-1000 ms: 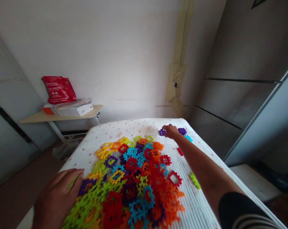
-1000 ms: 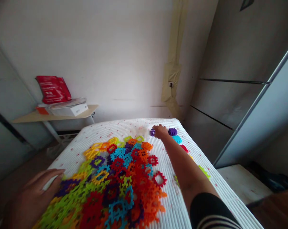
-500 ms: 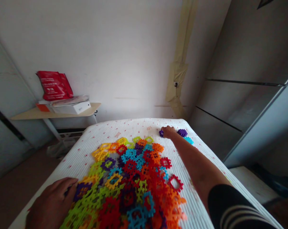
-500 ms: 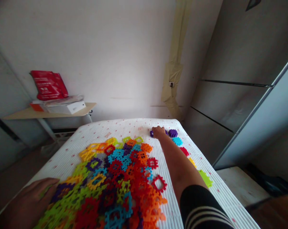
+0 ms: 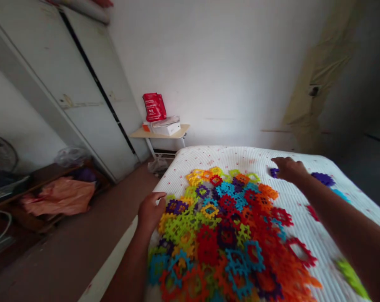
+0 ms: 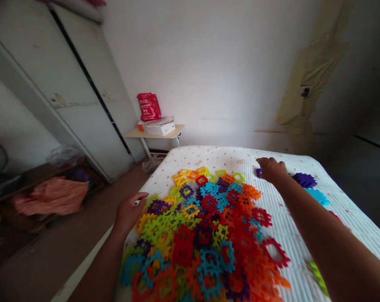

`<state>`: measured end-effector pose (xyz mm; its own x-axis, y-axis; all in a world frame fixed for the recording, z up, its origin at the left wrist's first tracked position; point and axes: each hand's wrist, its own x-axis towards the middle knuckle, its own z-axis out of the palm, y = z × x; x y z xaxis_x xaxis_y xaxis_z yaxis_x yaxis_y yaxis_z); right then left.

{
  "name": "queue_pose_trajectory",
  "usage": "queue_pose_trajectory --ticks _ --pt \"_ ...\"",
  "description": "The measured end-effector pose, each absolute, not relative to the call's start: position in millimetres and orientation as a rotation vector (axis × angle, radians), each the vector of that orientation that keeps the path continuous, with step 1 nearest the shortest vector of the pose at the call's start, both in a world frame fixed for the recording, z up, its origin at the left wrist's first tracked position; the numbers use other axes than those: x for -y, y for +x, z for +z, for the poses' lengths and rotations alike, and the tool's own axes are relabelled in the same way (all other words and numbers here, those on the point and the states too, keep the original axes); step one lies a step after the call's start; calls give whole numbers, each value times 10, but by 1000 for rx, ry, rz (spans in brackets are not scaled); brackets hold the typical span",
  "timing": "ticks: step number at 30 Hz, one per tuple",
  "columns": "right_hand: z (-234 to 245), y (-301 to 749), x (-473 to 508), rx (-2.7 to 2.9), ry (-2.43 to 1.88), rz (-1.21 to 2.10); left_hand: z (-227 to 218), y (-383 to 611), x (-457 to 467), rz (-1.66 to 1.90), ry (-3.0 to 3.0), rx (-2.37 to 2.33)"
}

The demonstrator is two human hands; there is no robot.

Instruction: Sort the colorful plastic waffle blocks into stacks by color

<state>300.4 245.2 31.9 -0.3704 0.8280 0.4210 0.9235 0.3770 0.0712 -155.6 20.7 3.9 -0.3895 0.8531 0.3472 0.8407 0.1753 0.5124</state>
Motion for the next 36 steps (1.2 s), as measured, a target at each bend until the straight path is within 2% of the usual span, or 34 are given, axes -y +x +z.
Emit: queue_pose_trajectory --ticks 3,9,13,27,36 --pt "326 2921 -2202 2442 -1572 -461 43 -1533 -185 867 1753 -2299" --pt "168 2711 -1435 2551 -1246 -438 129 -1293 -161 503 1851 -2352" --pt "134 2645 -1045 2591 -1116 -396 124 -1205 -182 429 1871 -2394" --pt "-96 2777 -588 2568 -1060 -370 -63 -1252 -235 935 1844 -2103" --pt "-118 2800 -447 2570 -1121 -183 154 -1199 -156 1289 1697 -1815"
